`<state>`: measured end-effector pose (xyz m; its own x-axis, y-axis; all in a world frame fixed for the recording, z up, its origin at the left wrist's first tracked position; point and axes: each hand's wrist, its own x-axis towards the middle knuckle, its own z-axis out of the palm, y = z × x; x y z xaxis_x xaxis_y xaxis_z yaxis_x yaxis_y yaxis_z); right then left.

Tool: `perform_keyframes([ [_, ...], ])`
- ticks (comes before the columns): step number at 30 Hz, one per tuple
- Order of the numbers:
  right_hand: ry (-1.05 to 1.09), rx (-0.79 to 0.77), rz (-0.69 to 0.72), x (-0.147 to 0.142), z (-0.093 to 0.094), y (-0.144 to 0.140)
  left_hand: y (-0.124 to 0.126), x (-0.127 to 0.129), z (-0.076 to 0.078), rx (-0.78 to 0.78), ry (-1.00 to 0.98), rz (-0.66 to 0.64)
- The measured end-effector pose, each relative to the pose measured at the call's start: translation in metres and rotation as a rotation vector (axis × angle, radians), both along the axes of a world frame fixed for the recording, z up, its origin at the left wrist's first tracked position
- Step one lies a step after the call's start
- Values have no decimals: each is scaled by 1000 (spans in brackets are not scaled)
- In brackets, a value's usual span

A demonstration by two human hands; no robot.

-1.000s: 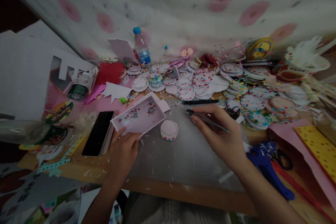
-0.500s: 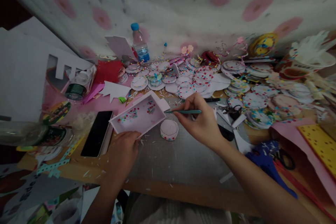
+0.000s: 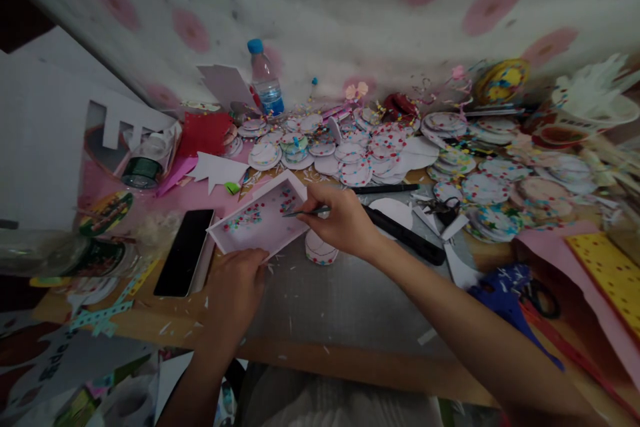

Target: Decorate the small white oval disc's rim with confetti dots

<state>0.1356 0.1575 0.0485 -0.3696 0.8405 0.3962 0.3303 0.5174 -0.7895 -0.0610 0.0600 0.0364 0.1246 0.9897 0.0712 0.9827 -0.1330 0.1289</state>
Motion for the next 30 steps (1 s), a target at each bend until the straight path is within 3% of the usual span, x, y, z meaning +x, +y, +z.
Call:
perform_keyframes([
  [8, -28, 45, 63, -20, -8, 3, 0, 1, -1, 35, 15, 3],
  [14, -228, 161, 71, -48, -12, 10, 1, 3, 2, -13, 38, 16],
  [21, -237, 198, 90, -70, -22, 20, 1, 2, 2, 13, 50, -3],
  [25, -212, 185, 84, -70, -21, 19, 1, 0, 3, -9, 38, 20],
  [30, -118, 124, 30, -51, -11, 11, 4, -2, 7, -106, 18, 83],
])
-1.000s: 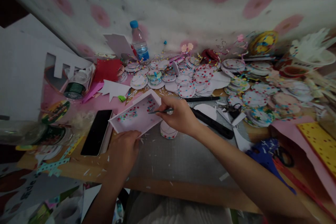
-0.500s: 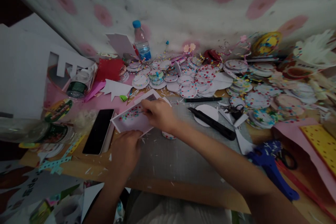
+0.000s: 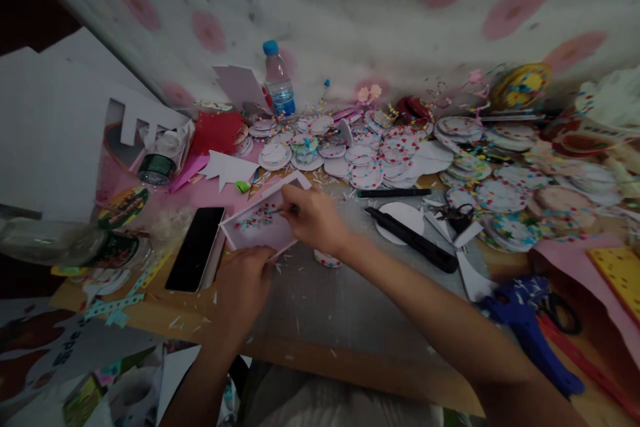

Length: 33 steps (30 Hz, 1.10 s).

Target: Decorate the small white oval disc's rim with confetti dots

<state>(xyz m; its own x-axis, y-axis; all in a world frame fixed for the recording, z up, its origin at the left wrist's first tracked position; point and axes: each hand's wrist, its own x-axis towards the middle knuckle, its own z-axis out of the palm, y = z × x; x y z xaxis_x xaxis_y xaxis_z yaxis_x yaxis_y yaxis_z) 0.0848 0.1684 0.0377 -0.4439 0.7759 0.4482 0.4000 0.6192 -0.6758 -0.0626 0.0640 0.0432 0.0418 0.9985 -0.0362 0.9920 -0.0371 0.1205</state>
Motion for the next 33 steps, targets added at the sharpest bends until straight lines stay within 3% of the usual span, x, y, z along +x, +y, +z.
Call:
perform_keyframes([
  [6, 307, -245, -156, 35, 17, -18, 12, -13, 3, -43, -104, 38],
  [10, 436, -369, -246, 63, 32, -40, 23, -31, -3, -49, -245, 36],
  [15, 492, -397, -471, 98, 40, -76, 24, -36, -9, 149, -324, -55],
  [19, 523, -374, -579, 111, 41, -107, 1, -11, 5, 323, -532, -127],
  [23, 442, -343, -528, 114, 42, -133, -30, 27, 19, 82, -917, -208],
  [26, 382, -311, -459, 111, 44, -149, -44, 49, 22, -79, -1107, -193],
  [30, 399, -272, -411, 101, 46, -165, -50, 60, 22, -149, -1293, -161],
  [33, 407, -252, -421, 95, 46, -175, -51, 59, 25, -177, -1326, -156],
])
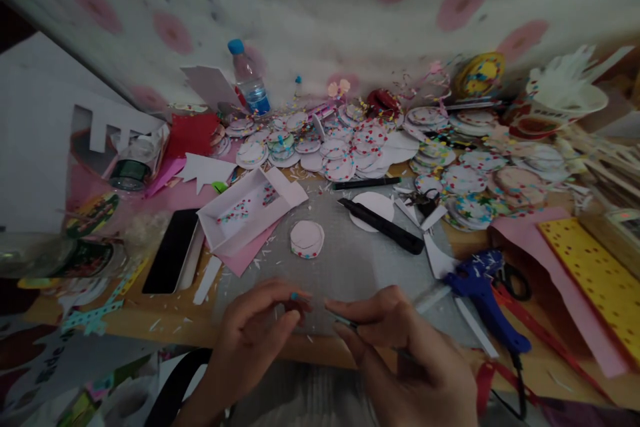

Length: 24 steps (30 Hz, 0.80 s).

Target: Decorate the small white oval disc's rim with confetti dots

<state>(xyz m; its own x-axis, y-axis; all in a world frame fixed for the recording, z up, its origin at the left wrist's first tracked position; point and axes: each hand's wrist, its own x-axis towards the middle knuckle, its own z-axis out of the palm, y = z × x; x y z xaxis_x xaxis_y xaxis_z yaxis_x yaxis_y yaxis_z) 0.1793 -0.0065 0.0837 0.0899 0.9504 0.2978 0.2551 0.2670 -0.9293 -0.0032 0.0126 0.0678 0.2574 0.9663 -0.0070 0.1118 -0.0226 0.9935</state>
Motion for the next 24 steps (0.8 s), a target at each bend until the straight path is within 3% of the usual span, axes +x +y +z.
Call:
perform_keyframes([
  [6, 4, -20, -48, -3, -6, -12, 0, -2, 1, -57, -27, 1],
  [11, 37, -125, -57, -4, -4, -12, -1, -3, 0, -55, -24, 1],
  [18, 210, -326, -213, -11, 6, -7, -2, -7, 1, -58, -2, 13],
  [24, 223, -394, -197, -12, 4, -6, 0, -8, -1, -40, 38, -14],
])
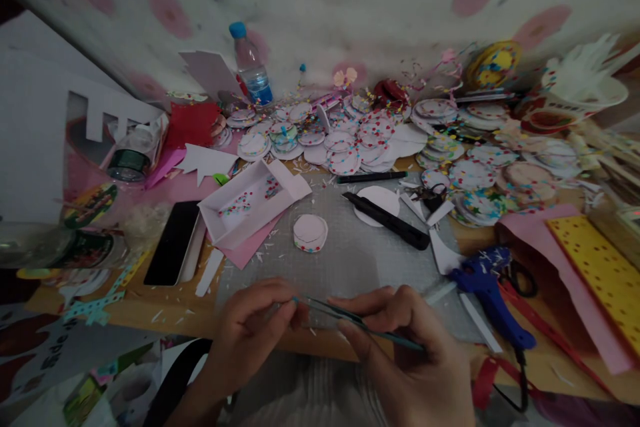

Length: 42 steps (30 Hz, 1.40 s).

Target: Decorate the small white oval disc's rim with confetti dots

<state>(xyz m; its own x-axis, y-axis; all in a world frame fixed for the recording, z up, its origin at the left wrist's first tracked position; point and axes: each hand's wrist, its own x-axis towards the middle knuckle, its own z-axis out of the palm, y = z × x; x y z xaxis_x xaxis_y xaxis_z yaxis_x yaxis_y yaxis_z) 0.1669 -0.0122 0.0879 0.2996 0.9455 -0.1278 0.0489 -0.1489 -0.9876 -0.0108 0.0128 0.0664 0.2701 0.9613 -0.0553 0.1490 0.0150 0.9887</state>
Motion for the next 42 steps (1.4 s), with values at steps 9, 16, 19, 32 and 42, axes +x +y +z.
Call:
perform_keyframes([
  [9, -39, 26, 60, 5, -4, 8, 6, 1, 4, 0, 31, 17],
  [16, -84, 75, 112, 9, -6, 9, 7, -1, 3, 21, 54, 14],
  [19, -85, 52, 99, 9, -4, 8, 8, 0, 3, 16, 46, -3],
  [32, -47, 19, 91, 8, -9, 12, 8, -2, 1, 25, 58, 0],
  [42, -52, 18, 81, 8, -8, 7, 10, -1, 1, 34, 76, -22],
])
